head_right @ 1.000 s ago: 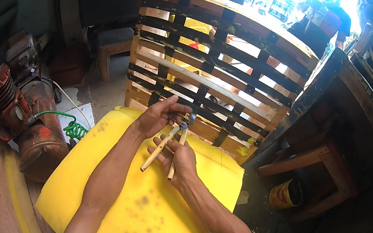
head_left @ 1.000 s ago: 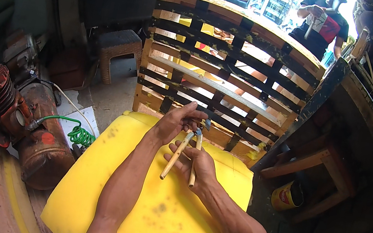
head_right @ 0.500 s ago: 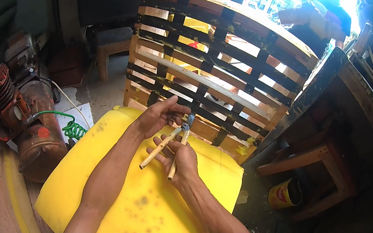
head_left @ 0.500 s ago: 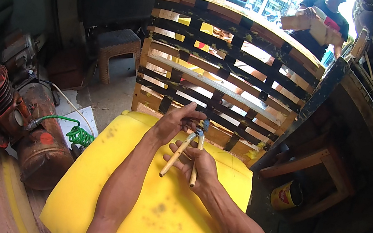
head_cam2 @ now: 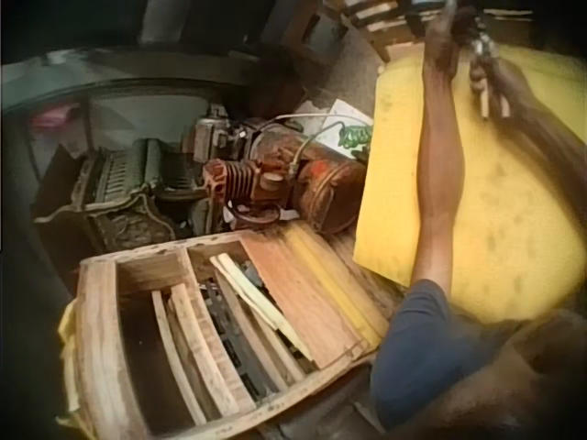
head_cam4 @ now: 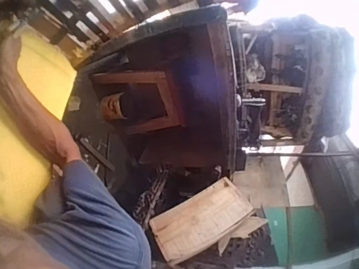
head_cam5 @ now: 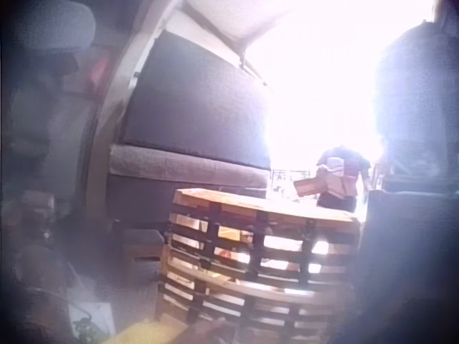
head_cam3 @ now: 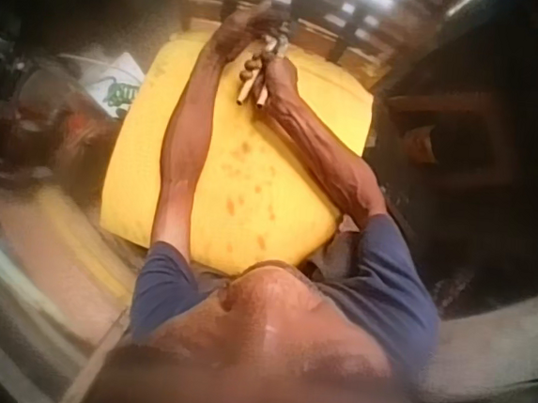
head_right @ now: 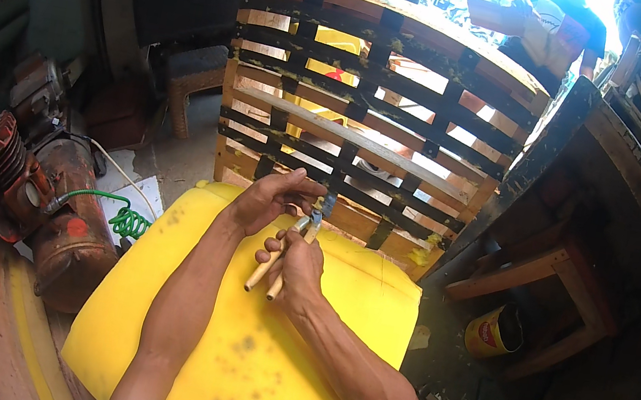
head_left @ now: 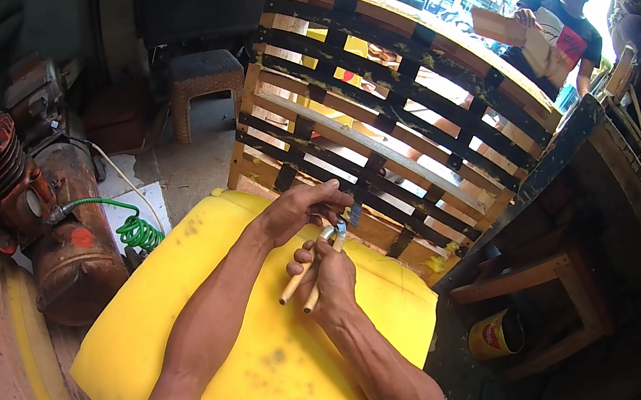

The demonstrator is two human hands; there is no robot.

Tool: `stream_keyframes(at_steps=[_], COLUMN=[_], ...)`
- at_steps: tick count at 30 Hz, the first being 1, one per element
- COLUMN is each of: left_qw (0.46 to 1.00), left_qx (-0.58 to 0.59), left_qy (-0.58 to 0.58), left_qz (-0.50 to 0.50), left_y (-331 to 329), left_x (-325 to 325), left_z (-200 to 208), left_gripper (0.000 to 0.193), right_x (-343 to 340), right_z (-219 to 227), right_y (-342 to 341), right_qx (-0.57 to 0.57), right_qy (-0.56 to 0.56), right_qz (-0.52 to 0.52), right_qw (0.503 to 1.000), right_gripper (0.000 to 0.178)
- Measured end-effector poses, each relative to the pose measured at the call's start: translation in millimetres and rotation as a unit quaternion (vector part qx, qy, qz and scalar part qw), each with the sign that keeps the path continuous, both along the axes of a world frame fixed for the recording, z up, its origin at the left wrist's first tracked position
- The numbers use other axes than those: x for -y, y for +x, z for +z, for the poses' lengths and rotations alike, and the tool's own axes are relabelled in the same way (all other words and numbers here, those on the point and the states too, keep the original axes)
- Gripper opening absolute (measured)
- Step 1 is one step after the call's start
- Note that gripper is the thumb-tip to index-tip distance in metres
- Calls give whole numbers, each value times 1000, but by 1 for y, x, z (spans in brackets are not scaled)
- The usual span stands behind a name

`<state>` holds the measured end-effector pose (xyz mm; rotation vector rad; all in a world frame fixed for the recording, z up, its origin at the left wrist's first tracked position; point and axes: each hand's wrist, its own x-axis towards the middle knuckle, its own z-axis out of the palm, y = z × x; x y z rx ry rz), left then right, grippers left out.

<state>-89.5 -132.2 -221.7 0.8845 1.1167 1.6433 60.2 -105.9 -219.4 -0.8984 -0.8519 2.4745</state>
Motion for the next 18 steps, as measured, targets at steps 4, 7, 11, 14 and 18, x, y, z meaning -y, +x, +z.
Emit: stream_keyframes(at_steps=[4,7,11,14,18], left_qw=[998,983,976,982,989], left_qx=[-35,123,142,111,33], left_qy=[-2,99,85,71,-14], left_qz=[45,95,139,132,147], left_y=[0,-9,-16,-14,-8], left_x=[3,8,13,13,9], left_z=[3,9,10,7,3], left_gripper=[51,46,41,40,38], right_x=[-34,-68,-69,-59,-43], right_z=[11,23,16,11,15], right_y=[29,51,63,55,36], right_qx=[177,182,144,53,48], right_qy=[418,337,133,30,26], right_qz=[180,272,231,150,139], right_qw=[873,883,953,987,989], right_gripper=[37,43,39,34,35])
